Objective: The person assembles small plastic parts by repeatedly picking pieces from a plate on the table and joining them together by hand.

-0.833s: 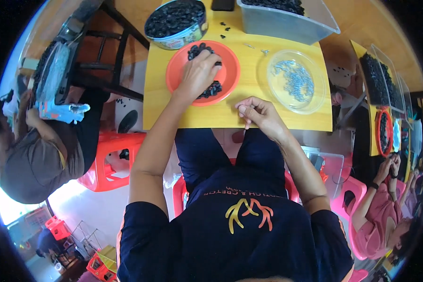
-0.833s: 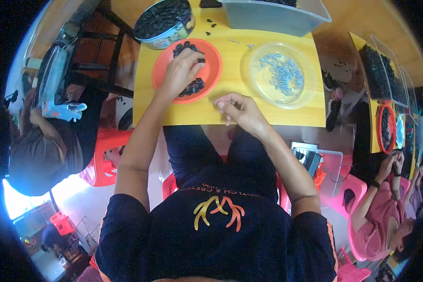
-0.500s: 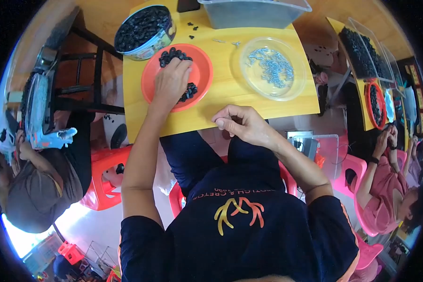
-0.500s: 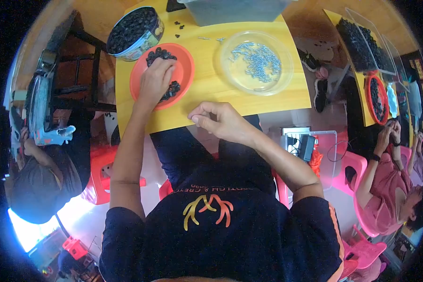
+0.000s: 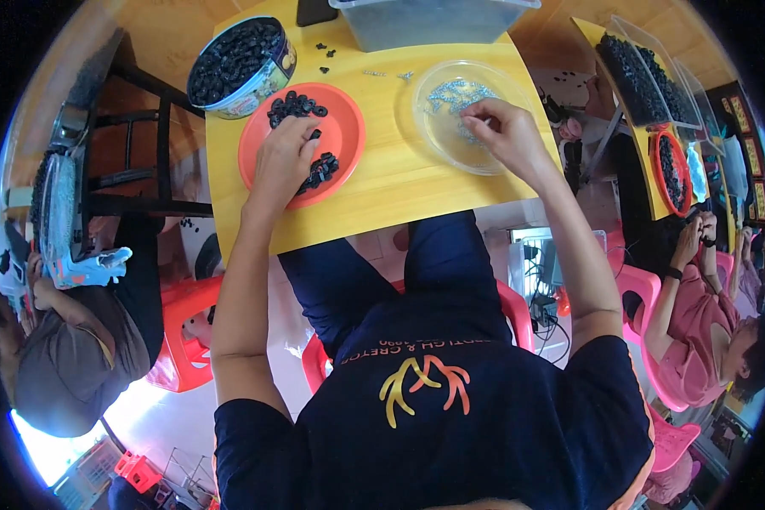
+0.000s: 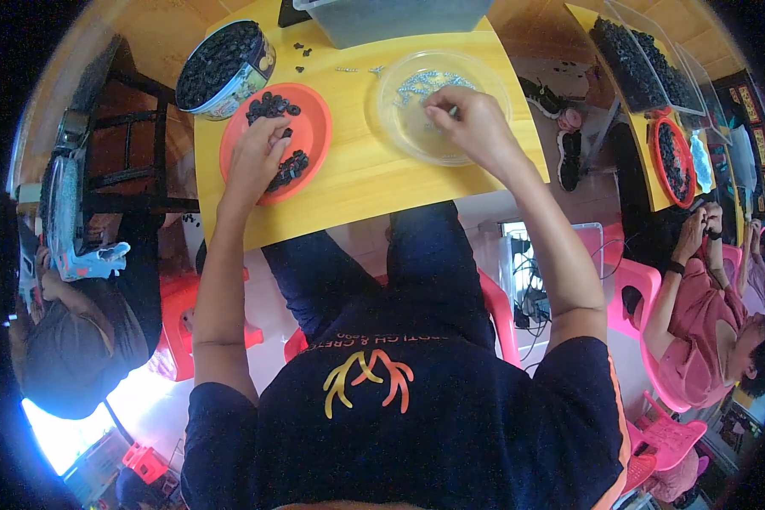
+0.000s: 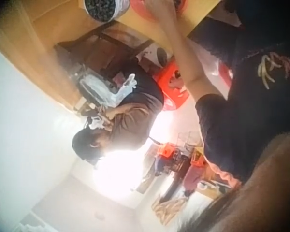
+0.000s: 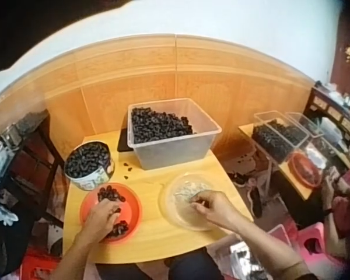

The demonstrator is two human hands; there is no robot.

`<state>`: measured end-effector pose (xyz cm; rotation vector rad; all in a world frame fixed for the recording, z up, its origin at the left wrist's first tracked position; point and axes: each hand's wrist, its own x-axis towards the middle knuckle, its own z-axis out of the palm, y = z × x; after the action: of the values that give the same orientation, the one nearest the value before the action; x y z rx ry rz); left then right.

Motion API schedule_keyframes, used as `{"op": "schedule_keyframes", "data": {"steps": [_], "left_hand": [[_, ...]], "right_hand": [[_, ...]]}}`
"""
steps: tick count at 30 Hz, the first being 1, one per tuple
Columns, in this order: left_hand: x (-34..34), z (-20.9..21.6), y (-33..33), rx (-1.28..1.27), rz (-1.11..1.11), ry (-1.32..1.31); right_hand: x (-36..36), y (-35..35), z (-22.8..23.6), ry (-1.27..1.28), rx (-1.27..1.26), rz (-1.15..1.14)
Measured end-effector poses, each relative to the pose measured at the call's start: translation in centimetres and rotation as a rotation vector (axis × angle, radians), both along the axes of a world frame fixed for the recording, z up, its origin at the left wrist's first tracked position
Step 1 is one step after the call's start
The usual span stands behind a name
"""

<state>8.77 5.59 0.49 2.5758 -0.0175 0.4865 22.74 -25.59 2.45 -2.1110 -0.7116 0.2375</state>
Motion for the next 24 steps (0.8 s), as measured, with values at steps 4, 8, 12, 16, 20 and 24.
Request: {"op": "schedule_keyframes", "data": {"steps": [4,8,12,16,20,24], "left_hand": [[-0.5,0.6,-1.0,-0.200,0.017,0.017],[-1.3,2.2,-2.8,-0.360,0.011,0.006],[-2.1,2.3,-4.3,-0.718,-0.078,0.082],[-2.5,3.0,-6.0,-1.026,-0.138,0.194],[-2.5,3.7,-6.8,-1.036,-0.154,0.197],[-2.3,2.8,-7.0,-1.023,-0.142,0.136]], "right_hand": [[0.3,2.6,-0.7,-0.265,-0.104,0.058],[0.9,4.7,-1.7,-0.492,-0.287,0.070],[0.7,5.6,-1.8,-0.552,-0.428,0.047],[0.2,5.7,-1.4,-0.573,-0.436,0.075],[0.4,5.9,-1.7,-0.647,-0.442,0.147],[0.7,6.0,-2.3,-0.614,-0.388,0.166]]}}
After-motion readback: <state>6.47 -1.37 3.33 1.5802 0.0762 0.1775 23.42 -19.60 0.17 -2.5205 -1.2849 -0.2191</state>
